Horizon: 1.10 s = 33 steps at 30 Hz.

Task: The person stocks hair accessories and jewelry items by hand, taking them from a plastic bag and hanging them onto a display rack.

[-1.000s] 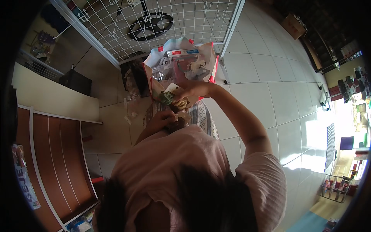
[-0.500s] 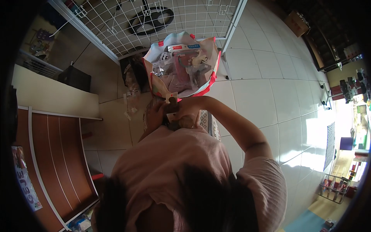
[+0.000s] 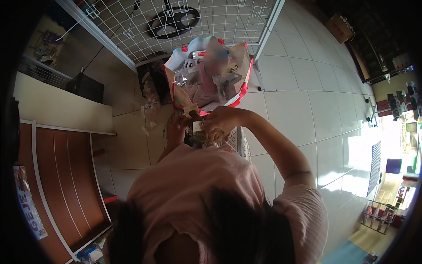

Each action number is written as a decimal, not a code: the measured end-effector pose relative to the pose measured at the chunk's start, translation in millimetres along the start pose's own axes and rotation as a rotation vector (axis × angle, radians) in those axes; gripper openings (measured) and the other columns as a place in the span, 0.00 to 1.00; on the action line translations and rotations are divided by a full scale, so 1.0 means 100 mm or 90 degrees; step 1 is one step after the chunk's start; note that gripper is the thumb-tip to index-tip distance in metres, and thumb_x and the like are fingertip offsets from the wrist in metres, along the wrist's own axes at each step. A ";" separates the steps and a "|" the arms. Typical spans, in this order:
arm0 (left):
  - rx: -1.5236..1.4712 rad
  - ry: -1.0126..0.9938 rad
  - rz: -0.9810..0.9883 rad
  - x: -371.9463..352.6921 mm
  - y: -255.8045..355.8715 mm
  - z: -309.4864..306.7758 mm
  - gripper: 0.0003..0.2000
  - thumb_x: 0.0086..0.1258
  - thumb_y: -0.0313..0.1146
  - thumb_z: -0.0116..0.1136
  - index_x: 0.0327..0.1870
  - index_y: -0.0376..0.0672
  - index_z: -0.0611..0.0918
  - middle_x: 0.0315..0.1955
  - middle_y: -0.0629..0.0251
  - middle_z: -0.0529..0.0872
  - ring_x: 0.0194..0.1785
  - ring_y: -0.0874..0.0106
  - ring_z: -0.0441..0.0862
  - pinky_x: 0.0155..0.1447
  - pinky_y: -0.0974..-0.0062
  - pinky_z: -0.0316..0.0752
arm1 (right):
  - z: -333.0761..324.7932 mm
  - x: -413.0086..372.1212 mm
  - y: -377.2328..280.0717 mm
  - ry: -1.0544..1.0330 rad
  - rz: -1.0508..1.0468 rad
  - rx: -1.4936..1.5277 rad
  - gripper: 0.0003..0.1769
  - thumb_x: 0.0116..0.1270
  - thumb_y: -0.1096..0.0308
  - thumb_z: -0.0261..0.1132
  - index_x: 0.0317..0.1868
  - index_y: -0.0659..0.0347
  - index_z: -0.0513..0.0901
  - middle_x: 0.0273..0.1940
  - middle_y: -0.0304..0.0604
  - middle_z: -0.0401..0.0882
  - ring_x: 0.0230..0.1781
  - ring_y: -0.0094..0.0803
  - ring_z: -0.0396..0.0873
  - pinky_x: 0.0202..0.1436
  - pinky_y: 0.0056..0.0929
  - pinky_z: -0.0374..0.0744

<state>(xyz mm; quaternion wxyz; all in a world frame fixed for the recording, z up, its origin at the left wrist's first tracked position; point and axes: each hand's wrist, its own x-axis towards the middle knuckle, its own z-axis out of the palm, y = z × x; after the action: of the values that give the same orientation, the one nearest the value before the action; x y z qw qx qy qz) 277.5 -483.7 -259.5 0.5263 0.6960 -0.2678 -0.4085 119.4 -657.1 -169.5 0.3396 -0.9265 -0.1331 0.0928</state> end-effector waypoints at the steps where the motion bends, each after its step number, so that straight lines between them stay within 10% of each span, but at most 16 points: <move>1: 0.020 0.001 -0.008 -0.04 0.09 0.01 0.07 0.69 0.32 0.54 0.40 0.38 0.76 0.29 0.67 0.78 0.33 0.80 0.75 0.39 0.79 0.70 | 0.01 0.03 -0.04 0.090 -0.020 0.045 0.16 0.56 0.56 0.67 0.37 0.60 0.84 0.32 0.43 0.83 0.31 0.37 0.83 0.33 0.31 0.83; 5: -0.007 -0.042 0.089 -0.03 -0.09 0.05 0.05 0.68 0.30 0.55 0.39 0.38 0.76 0.30 0.67 0.77 0.33 0.80 0.75 0.39 0.79 0.70 | 0.11 0.29 -0.26 -0.025 0.561 0.397 0.27 0.55 0.43 0.64 0.31 0.63 0.85 0.29 0.48 0.83 0.35 0.42 0.83 0.44 0.35 0.81; 16: 0.247 0.023 0.426 -0.08 -0.17 -0.06 0.07 0.58 0.27 0.60 0.37 0.38 0.77 0.33 0.59 0.78 0.33 0.65 0.79 0.36 0.73 0.73 | 0.33 0.25 -0.35 0.157 0.549 0.169 0.24 0.54 0.48 0.62 0.35 0.63 0.86 0.30 0.52 0.82 0.32 0.41 0.82 0.40 0.37 0.78; 33: 0.186 -0.157 0.425 -0.06 -0.05 -0.28 0.09 0.60 0.29 0.58 0.38 0.35 0.79 0.36 0.57 0.79 0.39 0.59 0.81 0.41 0.69 0.74 | 0.34 0.27 -0.21 0.168 0.466 0.183 0.24 0.55 0.45 0.64 0.36 0.58 0.86 0.44 0.50 0.81 0.46 0.45 0.79 0.50 0.38 0.76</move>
<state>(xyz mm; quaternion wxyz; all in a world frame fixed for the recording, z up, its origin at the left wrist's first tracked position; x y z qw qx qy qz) 298.1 -462.7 -259.2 0.4897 0.5839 -0.5960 -0.2529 132.7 -613.0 -183.5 0.4239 -0.8598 0.2643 0.1059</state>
